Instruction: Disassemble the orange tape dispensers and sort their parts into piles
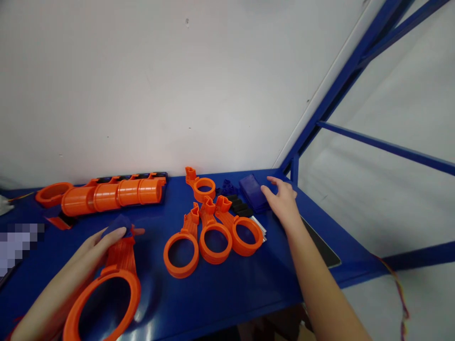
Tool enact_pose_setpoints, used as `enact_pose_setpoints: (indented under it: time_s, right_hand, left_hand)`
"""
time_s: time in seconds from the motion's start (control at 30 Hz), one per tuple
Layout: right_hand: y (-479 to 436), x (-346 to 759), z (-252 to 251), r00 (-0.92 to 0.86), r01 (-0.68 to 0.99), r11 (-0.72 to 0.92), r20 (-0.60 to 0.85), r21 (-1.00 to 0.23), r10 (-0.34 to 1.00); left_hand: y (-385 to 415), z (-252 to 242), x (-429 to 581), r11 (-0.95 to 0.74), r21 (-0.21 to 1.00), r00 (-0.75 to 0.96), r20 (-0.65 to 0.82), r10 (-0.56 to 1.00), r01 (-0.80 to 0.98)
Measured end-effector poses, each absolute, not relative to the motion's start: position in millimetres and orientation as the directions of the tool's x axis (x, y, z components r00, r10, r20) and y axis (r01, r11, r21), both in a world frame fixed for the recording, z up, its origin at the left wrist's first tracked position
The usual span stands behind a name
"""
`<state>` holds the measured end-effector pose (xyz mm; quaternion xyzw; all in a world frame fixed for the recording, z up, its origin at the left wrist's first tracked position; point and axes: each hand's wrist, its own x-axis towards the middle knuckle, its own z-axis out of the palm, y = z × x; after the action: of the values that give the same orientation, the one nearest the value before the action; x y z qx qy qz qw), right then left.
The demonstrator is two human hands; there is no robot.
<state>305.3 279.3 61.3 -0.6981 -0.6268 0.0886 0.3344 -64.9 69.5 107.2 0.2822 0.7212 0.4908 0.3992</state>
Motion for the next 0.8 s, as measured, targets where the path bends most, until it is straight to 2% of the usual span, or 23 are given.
enact_pose_setpoints:
  time_s: [0.13,0.23,0.3,0.43,0.63,0.8]
  right_hand:
    - [220,274,88,0.016,0.726,0.160,0.248,-0.669,0.969]
    - [174,236,114,-0.308,0.521,0.353,0.215,-0.777,0.927]
    - [150,205,127,-0.492,0.448,0.453,0.210,-0.771,0.845]
    - [121,146,127,-0.646,0.389,0.560,0.216,-0.731,0.732]
    - [107,98,108,-0.610,0.453,0.621,0.286,-0.640,0.739]
    - [106,91,105,-0.521,0.525,0.539,0.252,-0.659,0.816]
  left_hand:
    - [73,111,-66,0.397,0.917,-0.492,-0.325,0.808,0.046]
    - [74,105,-68,0.334,0.941,-0.444,-0.274,0.853,0.060]
    - [73,99,-68,0.283,0.956,-0.399,-0.228,0.888,0.083]
    - [68,93,-64,0.237,0.957,-0.350,-0.168,0.921,0.165]
    - [63,94,-58,0.186,0.958,-0.432,-0.077,0.899,0.218]
    - [68,86,-62,0.161,0.980,-0.282,-0.123,0.951,0.114]
